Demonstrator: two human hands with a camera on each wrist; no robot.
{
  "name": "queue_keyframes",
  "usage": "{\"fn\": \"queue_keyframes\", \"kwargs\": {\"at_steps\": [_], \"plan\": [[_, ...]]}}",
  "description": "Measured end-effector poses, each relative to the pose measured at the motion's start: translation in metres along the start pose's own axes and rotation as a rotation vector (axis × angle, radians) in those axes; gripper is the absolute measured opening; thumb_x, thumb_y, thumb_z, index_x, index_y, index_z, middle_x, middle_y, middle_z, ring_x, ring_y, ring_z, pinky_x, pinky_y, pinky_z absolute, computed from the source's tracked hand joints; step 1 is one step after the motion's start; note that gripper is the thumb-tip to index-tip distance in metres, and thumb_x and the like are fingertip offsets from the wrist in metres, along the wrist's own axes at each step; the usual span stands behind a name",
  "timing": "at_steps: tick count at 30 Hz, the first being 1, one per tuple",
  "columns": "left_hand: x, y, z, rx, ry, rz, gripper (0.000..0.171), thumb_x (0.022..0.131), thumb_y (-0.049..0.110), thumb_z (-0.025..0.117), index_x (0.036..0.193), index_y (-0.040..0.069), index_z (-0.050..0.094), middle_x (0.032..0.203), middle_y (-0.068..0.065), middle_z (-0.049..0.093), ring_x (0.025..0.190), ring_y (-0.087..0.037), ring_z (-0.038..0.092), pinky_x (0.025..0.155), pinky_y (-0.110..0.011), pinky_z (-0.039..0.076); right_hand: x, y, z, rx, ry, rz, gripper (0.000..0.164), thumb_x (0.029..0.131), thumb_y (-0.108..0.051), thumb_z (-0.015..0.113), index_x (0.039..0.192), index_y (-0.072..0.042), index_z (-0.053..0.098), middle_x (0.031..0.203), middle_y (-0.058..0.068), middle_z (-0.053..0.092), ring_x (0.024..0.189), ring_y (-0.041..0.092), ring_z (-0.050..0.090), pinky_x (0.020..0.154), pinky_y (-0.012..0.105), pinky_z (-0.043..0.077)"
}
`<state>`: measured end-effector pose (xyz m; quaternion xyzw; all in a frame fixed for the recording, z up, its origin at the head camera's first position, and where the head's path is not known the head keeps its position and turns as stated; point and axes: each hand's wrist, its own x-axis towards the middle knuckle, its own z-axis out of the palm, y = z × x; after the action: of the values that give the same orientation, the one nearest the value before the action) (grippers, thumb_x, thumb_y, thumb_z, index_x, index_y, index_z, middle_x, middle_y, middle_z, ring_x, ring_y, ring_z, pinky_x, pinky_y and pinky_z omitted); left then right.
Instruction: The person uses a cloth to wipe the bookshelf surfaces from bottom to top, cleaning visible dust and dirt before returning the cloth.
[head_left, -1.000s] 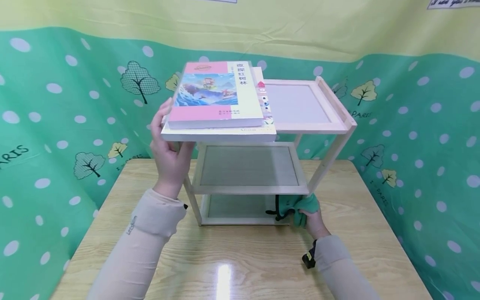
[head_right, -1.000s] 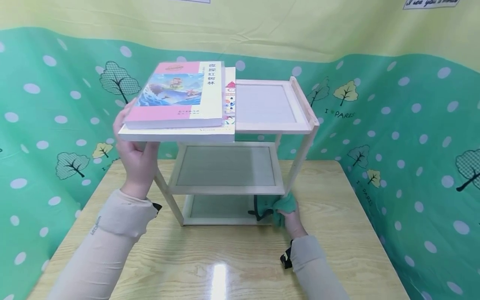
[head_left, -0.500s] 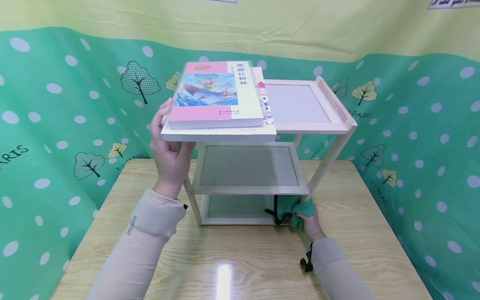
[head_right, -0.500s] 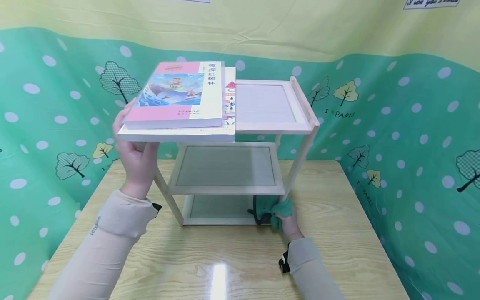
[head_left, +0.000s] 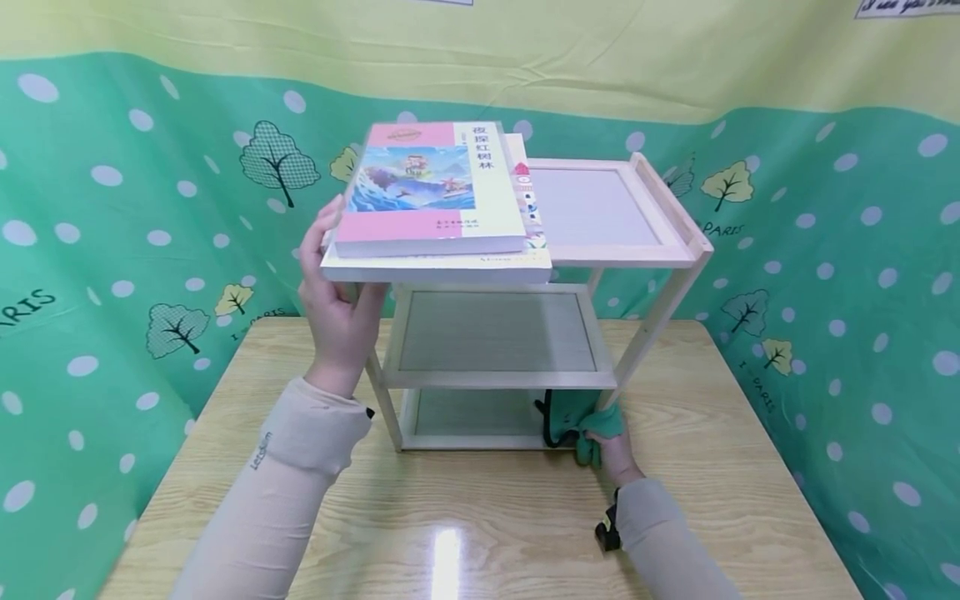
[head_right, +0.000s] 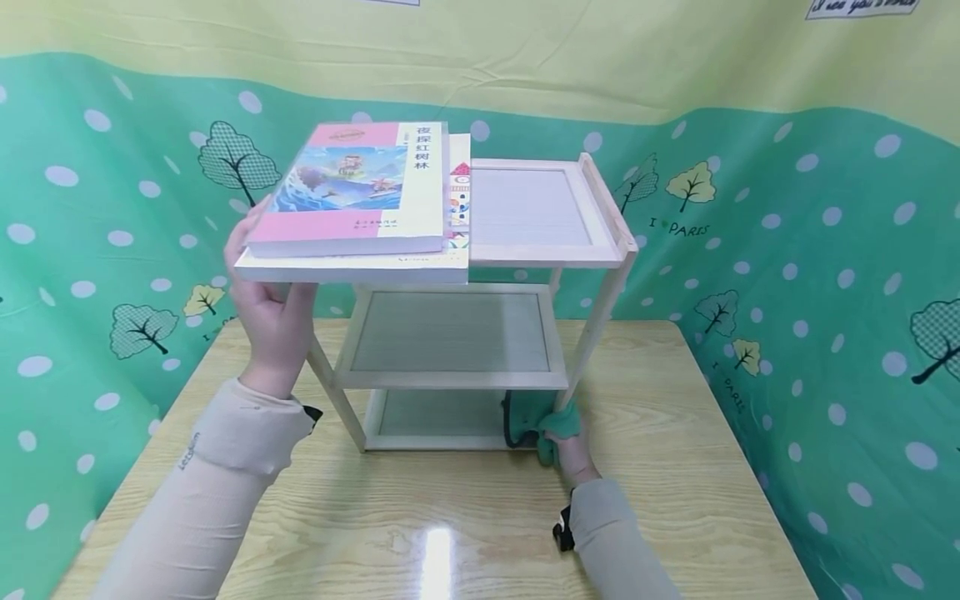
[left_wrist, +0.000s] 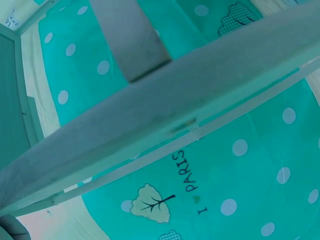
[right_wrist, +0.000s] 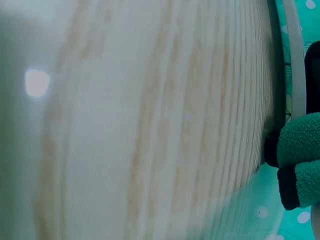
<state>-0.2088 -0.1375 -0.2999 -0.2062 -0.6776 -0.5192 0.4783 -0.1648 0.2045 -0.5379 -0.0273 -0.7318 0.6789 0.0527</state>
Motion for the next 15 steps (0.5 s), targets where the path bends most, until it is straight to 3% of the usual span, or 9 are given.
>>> {"fn": "queue_keyframes", "kwargs": {"at_steps": [5,12,15], "plan": [[-0.0007,-0.0005,-0.0010,0.012,0.000,-0.003,0.082,0.091,0.060,0.060,0.133,-0.007,0.039,0.148,-0.010,0.051,0.138,-0.020,0.049,0.112,-0.038,0.043,-0.0008,0.0020,0.0010,-0.012,0.002,-0.003,0.065,0.072,0.012,0.052,0.134,0.017,0.033,0.096,-0.026,0.048,0.086,-0.008,0.046,0.081,0.008,0.040],[-0.0002,0.0002,0.0005,-0.001,-0.002,-0.001,0.085,0.089,0.063,0.060,0.133,-0.008,0.041,0.147,-0.012,0.052,0.137,-0.021,0.050,0.112,-0.038,0.044,-0.0022,0.0071,-0.0001,-0.035,0.018,0.030,0.041,0.078,0.012,0.054,0.117,0.008,0.045,0.088,-0.021,0.049,0.082,-0.005,0.048,0.077,0.010,0.043],[0.0007,0.0003,0.0003,-0.008,-0.001,0.005,0.084,0.090,0.062,0.060,0.133,-0.008,0.040,0.147,-0.012,0.052,0.138,-0.021,0.048,0.113,-0.039,0.042,-0.0017,0.0069,0.0001,-0.047,0.003,0.053,0.041,0.081,0.009,0.053,0.120,0.003,0.045,0.091,-0.019,0.049,0.084,-0.004,0.048,0.078,0.011,0.042]]}}
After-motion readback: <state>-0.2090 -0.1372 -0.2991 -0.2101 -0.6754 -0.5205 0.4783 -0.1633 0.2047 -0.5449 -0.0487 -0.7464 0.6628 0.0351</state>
